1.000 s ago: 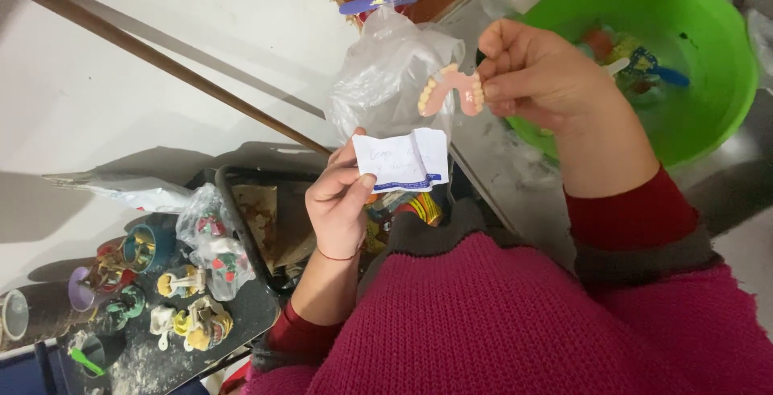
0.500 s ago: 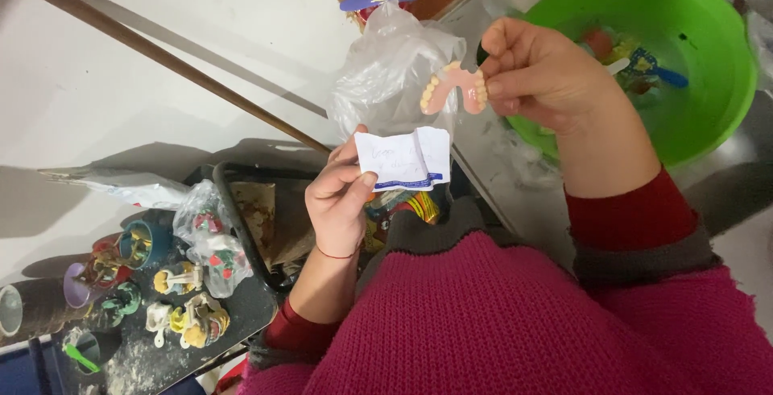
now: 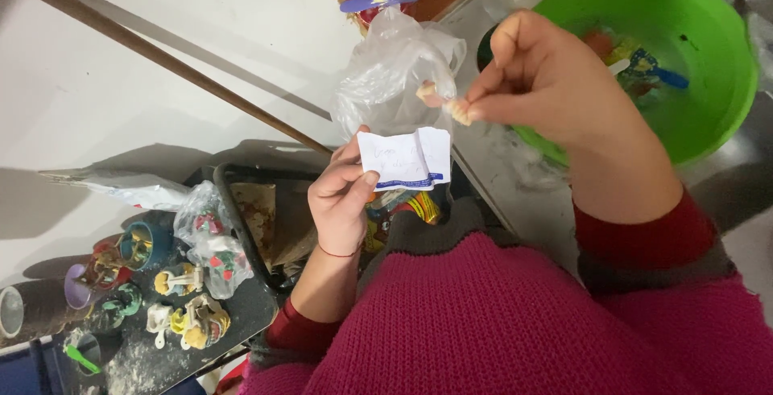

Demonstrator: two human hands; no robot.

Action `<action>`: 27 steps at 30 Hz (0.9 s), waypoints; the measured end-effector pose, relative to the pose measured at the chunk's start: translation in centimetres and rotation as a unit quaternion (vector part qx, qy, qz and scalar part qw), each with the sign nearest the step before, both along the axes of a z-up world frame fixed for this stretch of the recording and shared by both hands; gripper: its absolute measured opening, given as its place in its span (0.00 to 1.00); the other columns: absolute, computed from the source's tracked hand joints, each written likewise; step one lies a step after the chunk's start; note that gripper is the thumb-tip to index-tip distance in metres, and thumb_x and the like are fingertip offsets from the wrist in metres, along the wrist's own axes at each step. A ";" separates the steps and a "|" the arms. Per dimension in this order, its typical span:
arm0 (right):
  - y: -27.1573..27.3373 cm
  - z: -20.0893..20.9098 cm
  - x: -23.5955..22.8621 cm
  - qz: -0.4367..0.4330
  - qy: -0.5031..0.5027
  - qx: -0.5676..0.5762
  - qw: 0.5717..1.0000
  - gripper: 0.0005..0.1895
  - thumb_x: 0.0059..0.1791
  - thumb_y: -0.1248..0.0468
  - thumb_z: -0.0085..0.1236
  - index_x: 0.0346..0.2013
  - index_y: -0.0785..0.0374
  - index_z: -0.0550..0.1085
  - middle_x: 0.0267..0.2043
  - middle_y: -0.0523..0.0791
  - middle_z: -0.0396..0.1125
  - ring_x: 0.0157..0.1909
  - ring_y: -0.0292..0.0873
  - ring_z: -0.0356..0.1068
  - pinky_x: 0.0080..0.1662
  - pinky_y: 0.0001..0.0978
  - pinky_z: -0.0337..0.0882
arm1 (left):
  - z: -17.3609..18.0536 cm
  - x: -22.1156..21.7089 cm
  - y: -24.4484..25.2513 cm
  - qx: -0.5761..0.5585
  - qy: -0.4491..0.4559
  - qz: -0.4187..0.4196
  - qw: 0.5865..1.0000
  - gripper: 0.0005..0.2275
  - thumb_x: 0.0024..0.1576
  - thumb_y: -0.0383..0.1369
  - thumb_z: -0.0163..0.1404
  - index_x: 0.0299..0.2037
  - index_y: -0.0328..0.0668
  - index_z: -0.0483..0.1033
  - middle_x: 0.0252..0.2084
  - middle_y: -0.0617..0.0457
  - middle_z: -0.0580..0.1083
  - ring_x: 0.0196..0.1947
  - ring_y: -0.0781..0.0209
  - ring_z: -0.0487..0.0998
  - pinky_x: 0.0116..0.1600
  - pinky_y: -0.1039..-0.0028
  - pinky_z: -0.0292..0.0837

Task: The person stands at a sink and workbench, handling small plastic bags and handwritten notes. They remove dental molds and dentures from the bags, place some into a green basin of water, and arrange others on a cluttered workbench.

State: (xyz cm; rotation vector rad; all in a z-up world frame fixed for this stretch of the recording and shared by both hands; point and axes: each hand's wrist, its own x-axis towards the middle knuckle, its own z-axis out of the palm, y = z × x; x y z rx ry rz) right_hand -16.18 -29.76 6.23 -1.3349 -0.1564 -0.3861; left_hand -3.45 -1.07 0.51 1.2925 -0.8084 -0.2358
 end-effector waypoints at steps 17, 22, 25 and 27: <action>3.7 3.3 -2.2 -0.210 0.054 -0.252 0.943 0.21 0.49 0.69 0.71 0.39 0.60 0.61 0.35 0.39 0.72 0.35 0.26 0.68 0.35 0.19 0.68 | -0.3 0.2 -0.1 0.024 0.003 -0.005 1.000 0.07 0.57 0.17 0.54 0.41 0.32 0.82 0.66 0.35 0.72 0.69 0.50 0.70 0.74 0.60 0.62; 3.3 3.0 -2.2 -0.195 0.048 -0.249 0.947 0.21 0.48 0.69 0.69 0.40 0.61 0.61 0.36 0.40 0.74 0.37 0.28 0.72 0.36 0.21 0.71 | -0.4 0.1 0.0 0.022 0.012 -0.006 1.000 0.07 0.57 0.17 0.53 0.41 0.31 0.82 0.66 0.36 0.72 0.68 0.51 0.71 0.72 0.62 0.64; 3.2 3.1 -2.2 -0.215 0.060 -0.274 0.936 0.21 0.48 0.70 0.69 0.40 0.61 0.61 0.36 0.41 0.75 0.39 0.29 0.74 0.38 0.22 0.73 | -0.5 0.1 -0.1 0.015 0.025 -0.008 1.000 0.06 0.57 0.17 0.53 0.42 0.30 0.82 0.66 0.36 0.72 0.67 0.51 0.72 0.71 0.63 0.64; 3.0 3.1 -2.2 -0.211 0.064 -0.276 0.935 0.21 0.48 0.70 0.69 0.40 0.62 0.61 0.37 0.41 0.75 0.38 0.30 0.74 0.38 0.22 0.72 | -0.8 0.1 0.0 0.016 0.031 -0.006 0.999 0.06 0.57 0.17 0.54 0.42 0.30 0.82 0.64 0.36 0.73 0.65 0.52 0.73 0.69 0.64 0.66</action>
